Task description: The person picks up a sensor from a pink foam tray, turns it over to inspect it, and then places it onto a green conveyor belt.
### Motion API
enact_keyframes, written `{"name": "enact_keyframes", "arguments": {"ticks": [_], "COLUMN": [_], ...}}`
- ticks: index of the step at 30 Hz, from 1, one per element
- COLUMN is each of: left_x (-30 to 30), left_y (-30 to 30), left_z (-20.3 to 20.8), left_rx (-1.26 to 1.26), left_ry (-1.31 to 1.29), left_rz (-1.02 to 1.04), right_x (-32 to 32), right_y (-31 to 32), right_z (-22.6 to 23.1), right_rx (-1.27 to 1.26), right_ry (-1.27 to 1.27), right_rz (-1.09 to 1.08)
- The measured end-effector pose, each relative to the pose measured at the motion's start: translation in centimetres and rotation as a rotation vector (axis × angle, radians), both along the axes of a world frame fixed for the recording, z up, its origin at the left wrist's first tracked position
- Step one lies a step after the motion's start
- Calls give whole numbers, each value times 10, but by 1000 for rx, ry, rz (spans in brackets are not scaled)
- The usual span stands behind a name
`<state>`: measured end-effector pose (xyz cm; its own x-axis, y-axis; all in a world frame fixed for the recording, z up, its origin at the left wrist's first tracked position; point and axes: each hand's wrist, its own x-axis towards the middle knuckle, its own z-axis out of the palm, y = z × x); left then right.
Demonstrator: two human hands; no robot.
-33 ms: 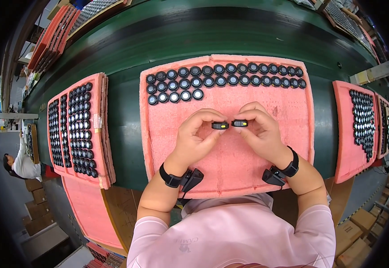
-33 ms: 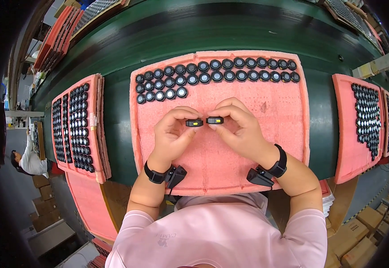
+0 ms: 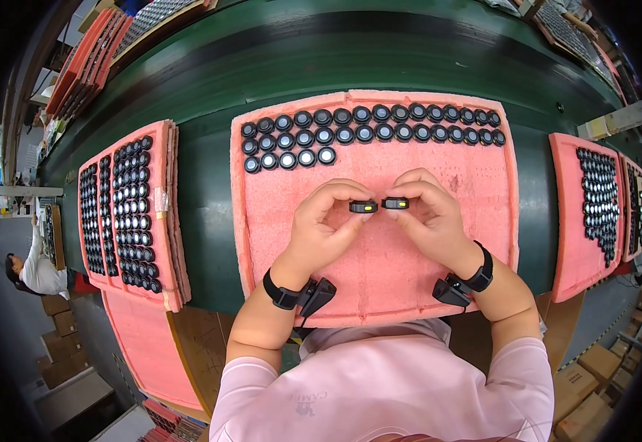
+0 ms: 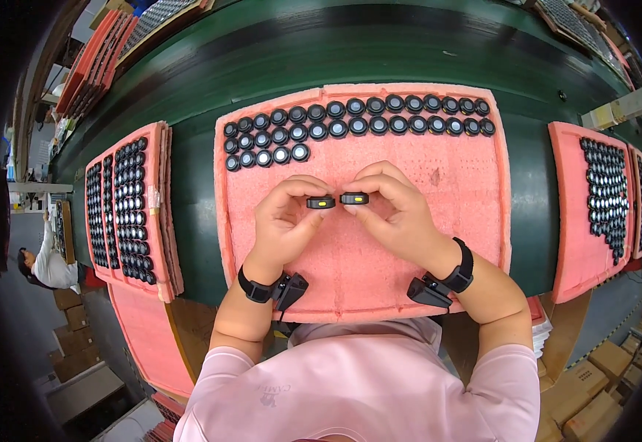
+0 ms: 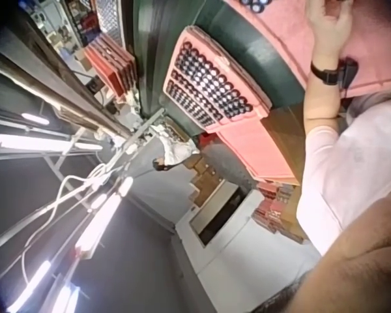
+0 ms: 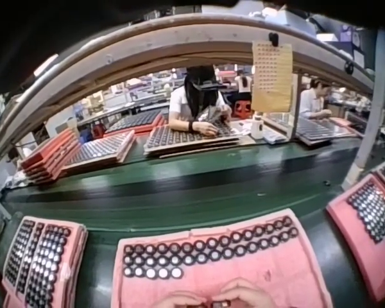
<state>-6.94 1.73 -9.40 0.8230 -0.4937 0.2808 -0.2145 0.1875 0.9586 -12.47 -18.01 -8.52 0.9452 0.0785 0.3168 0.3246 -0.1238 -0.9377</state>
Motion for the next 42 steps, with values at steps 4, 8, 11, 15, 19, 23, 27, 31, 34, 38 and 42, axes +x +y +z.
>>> {"name": "enact_keyframes", "arguments": {"ticks": [4, 8, 11, 15, 19, 23, 27, 31, 34, 38, 42], "left_x": [1, 1, 5, 6, 2, 1, 1, 0, 2, 8, 13], "left_y": [1, 2, 6, 6, 4, 5, 4, 3, 1, 1, -2], "left_z": [-3, -1, -4, -2, -4, -4, -1, -1, -1, -3, -6], "left_rx": [-18, -44, -2, 81, 18, 25, 37, 46, 85, 366, 604], "left_ry": [-14, 6, -96, -222, -144, -167, -183, -164, -169, -219, -254], "left_rz": [-3, -18, -58, -25, -17, -18, -20, -13, 36, 57, -13], "right_x": [-1, -3, 0, 0, -1, -1, -1, -1, 1, 9, 16], "right_y": [0, 0, -3, 0, 2, 2, 2, 2, 3, -4, -10], "right_z": [-1, 0, -1, -4, -6, -8, -8, -8, -5, 1, -10], "right_rx": [17, 121, 15, 53, 9, -11, 3, 9, -46, -344, -584], "right_ry": [39, 78, -14, -70, -95, -126, -108, -105, -90, -64, -23], "right_rz": [14, 33, 70, 27, 6, -4, -4, -3, -36, -70, -98]}}
